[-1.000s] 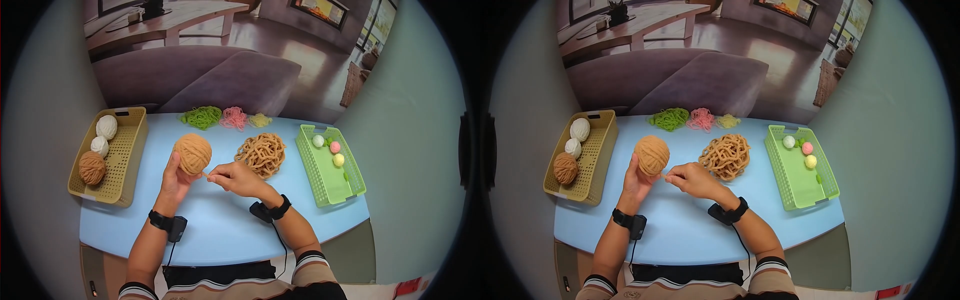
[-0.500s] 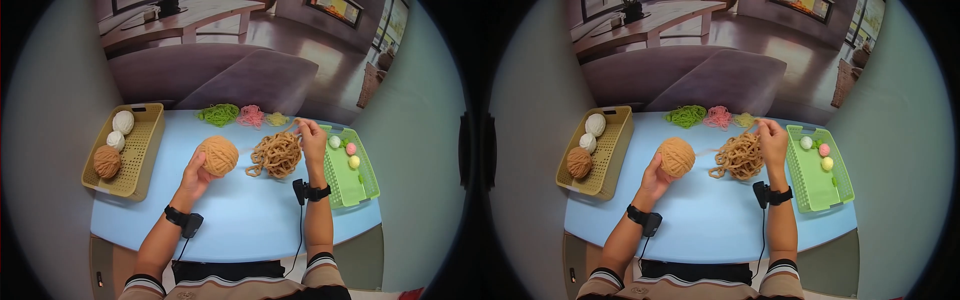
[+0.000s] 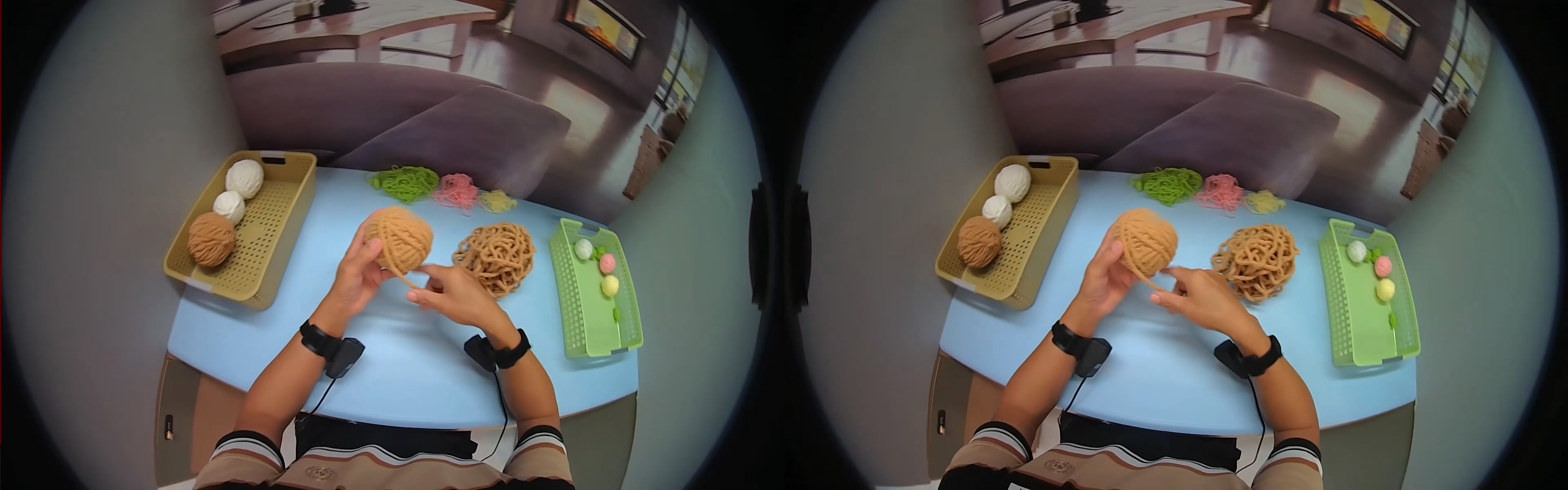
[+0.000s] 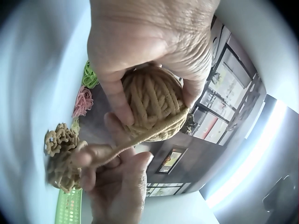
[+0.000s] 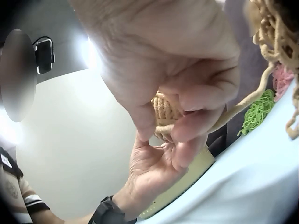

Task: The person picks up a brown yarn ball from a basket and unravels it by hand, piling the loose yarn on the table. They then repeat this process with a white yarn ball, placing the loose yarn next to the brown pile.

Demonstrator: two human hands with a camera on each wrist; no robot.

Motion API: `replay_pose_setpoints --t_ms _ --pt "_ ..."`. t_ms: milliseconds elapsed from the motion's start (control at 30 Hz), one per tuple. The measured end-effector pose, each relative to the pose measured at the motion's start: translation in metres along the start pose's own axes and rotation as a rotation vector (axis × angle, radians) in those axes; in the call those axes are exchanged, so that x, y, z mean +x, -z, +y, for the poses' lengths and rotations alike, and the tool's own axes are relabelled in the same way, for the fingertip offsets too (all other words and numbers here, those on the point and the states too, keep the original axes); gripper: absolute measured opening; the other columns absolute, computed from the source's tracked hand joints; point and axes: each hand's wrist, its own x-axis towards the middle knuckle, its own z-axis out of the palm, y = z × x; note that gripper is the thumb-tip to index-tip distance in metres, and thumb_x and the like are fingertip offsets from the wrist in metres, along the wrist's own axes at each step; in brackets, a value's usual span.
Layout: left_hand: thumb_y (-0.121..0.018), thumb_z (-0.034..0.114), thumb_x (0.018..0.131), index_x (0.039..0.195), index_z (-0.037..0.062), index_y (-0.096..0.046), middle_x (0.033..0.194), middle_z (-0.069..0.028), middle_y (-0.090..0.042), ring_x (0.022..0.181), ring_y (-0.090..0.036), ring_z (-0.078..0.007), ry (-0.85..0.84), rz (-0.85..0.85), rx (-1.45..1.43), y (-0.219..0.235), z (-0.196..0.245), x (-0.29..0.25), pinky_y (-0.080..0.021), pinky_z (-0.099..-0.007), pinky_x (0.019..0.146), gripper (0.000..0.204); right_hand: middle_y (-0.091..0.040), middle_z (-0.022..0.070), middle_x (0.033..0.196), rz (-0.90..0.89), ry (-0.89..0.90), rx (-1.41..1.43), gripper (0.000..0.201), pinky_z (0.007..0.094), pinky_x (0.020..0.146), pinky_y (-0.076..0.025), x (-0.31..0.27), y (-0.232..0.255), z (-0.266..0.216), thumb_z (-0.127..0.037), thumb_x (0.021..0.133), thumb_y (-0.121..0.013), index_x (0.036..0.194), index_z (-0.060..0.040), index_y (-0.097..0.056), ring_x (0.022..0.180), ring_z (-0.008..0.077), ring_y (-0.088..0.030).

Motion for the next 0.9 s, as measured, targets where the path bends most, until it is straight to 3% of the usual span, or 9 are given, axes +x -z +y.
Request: replay_pose_setpoints --t_ms 133,333,433,533,567,667,733,800,900 --pt "-0.061 0.034 0.098 0.154 0.0123 -0.03 0.146 -0.0112 -0.047 0.13 -0.054 -0.0252 0.022 0.009 -0.02 0.004 -0.003 0.002 -0.055 -0.0443 0.099 0.068 -0.069 0.0033 0.07 -0.021 0.054 0.429 0.029 0.0221 0.051 -0.043 -0.018 0.024 -0.017 -0.029 0.098 -0.065 0.102 -0.0004 -0.071 0.055 0.0072 -0.059" --pt "-0.06 0.033 0.095 0.153 0.012 -0.032 0.144 -0.0114 -0.049 0.129 -0.055 -0.0248 0.092 -0.039 -0.013 0.0 -0.001 0.0 -0.056 -0.0428 0.098 0.068 -0.065 0.0026 0.066 0.669 0.157 0.69 0.024 0.0171 0.048 -0.038 -0.023 0.062 0.0 -0.021 0.102 -0.059 0.088 -0.0033 -0.067 0.05 0.0026 -0.051" --pt "-0.06 0.037 0.094 0.152 0.0122 -0.033 0.143 -0.0118 -0.05 0.128 -0.057 -0.0247 0.085 -0.007 -0.02 0.001 -0.002 0.0 -0.058 -0.042 0.095 0.068 -0.066 0.0042 0.069 0.786 -0.001 0.502 0.022 0.0217 0.051 -0.043 -0.025 0.095 0.04 -0.02 0.1 -0.06 0.098 -0.0007 -0.07 0.055 0.0062 -0.055" --pt "-0.06 0.038 0.094 0.151 0.0119 -0.034 0.142 -0.0118 -0.051 0.127 -0.057 -0.0246 0.078 0.009 -0.041 0.006 -0.006 0.003 -0.059 -0.0417 0.093 0.068 -0.07 0.0055 0.078 0.952 -0.108 -0.003 0.027 0.0277 0.058 -0.048 -0.018 0.106 0.085 -0.02 0.096 -0.064 0.114 -0.0001 -0.07 0.062 0.0112 -0.059" --pt "-0.06 0.038 0.094 0.151 0.0116 -0.034 0.142 -0.0119 -0.051 0.127 -0.057 -0.0246 0.079 0.003 -0.045 0.006 -0.006 0.003 -0.059 -0.0416 0.093 0.068 -0.073 0.0068 0.096 1.005 -0.085 -0.21 0.038 0.0311 0.064 -0.05 -0.017 0.107 0.093 -0.019 0.092 -0.068 0.126 -0.003 -0.067 0.07 0.0134 -0.062" --pt "-0.06 0.039 0.093 0.151 0.0108 -0.034 0.142 -0.012 -0.052 0.127 -0.058 -0.0248 0.087 -0.012 -0.052 0.004 -0.006 0.002 -0.059 -0.0414 0.092 0.069 -0.071 0.0088 0.111 0.923 0.009 -0.174 0.04 0.0296 0.064 -0.049 -0.013 0.092 0.078 -0.016 0.089 -0.069 0.127 -0.004 -0.066 0.07 0.0118 -0.06" --pt "-0.061 0.04 0.093 0.15 0.0102 -0.034 0.143 -0.0122 -0.052 0.128 -0.057 -0.0251 0.098 -0.017 -0.049 0.001 -0.005 0.001 -0.059 -0.0414 0.093 0.07 -0.069 0.0104 0.116 0.663 -0.039 0.207 0.047 0.0293 0.066 -0.049 -0.008 0.07 0.041 -0.012 0.087 -0.071 0.133 -0.0052 -0.063 0.068 0.0124 -0.058" --pt "-0.061 0.041 0.092 0.15 0.01 -0.034 0.143 -0.0125 -0.052 0.128 -0.057 -0.0255 0.101 -0.026 -0.06 -0.003 -0.003 -0.001 -0.057 -0.0428 0.096 0.071 -0.069 0.0097 0.117 0.399 0.022 0.217 0.055 0.0293 0.066 -0.049 0.0 0.041 0.035 -0.009 0.086 -0.07 0.139 -0.0045 -0.057 0.065 0.0126 -0.055" --pt "-0.063 0.045 0.091 0.15 0.0084 -0.037 0.144 -0.0135 -0.052 0.13 -0.056 -0.0271 0.125 -0.038 -0.077 0.001 -0.003 -0.001 -0.052 -0.0458 0.102 0.074 -0.071 0.0156 0.111 0.281 0.172 0.094 0.059 0.0346 0.064 -0.051 0.005 0.003 0.015 -0.013 0.088 -0.069 0.143 -0.0033 -0.051 0.069 0.02 -0.064"
